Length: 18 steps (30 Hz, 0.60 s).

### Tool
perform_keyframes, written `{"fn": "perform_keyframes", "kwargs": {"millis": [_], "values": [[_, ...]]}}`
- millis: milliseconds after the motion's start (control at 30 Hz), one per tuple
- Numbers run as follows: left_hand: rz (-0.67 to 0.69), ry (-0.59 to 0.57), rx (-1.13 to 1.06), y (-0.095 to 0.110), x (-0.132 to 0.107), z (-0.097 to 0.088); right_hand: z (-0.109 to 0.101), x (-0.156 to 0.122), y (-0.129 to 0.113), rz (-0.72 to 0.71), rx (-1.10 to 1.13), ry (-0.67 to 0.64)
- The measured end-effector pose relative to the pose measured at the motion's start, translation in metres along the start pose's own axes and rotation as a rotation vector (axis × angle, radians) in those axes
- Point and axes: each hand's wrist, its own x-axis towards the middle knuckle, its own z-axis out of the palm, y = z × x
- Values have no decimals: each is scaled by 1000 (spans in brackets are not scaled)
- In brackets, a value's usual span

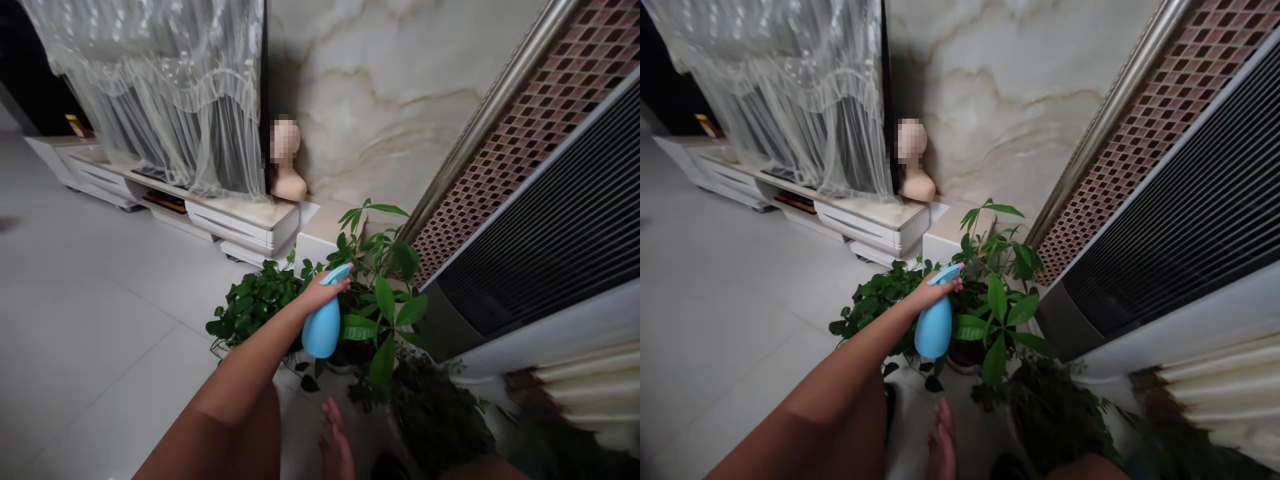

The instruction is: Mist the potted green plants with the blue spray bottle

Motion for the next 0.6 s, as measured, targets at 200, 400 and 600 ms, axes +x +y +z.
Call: {"fn": "perform_keyframes", "kwargs": {"millis": [200, 400, 600], "values": [[30, 85, -35, 2, -1, 13, 15, -16, 3, -29, -16, 52], [74, 159, -52, -6, 5, 25, 10, -12, 4, -99, -154, 34], [17, 121, 67, 0, -2, 26, -4, -2, 13, -199, -280, 6]]}}
